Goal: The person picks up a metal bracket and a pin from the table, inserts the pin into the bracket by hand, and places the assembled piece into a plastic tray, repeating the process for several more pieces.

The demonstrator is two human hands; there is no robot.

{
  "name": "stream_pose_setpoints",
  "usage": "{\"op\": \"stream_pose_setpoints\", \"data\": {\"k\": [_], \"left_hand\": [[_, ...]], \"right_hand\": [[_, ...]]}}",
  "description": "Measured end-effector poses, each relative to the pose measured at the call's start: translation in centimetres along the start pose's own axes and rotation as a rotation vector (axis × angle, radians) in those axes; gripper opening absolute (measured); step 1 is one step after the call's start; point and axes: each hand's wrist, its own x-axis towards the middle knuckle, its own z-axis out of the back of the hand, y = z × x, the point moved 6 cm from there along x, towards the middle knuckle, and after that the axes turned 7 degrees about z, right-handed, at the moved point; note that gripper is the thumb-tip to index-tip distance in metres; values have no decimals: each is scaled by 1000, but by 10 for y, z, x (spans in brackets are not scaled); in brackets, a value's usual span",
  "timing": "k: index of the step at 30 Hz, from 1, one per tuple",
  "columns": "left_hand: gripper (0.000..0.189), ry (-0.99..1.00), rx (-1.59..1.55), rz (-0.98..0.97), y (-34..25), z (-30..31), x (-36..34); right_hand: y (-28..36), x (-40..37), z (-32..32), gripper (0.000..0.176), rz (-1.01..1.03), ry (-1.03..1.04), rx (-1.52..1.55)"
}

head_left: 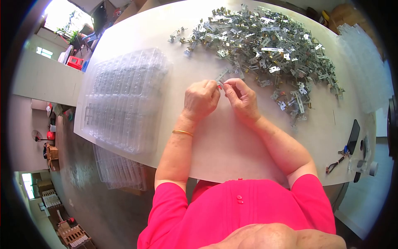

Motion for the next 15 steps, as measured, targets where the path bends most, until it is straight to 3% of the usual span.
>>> {"op": "stream_pose_setpoints", "data": {"k": [3,10,13,15], "left_hand": [[4,9,-12,-18,-2,-1,0],[3,16,-184,2,-4,-5,-2],[12,126,-611,491,18,-9,-8],[17,145,-752,649,27,-10,-10]], "right_hand": [[13,2,4,2,178,-53,-178],[20,5,12,5,270,-171,-51],[6,4,11,5,173,-173,82],[-4,3,7,6,13,-123,188]]}}
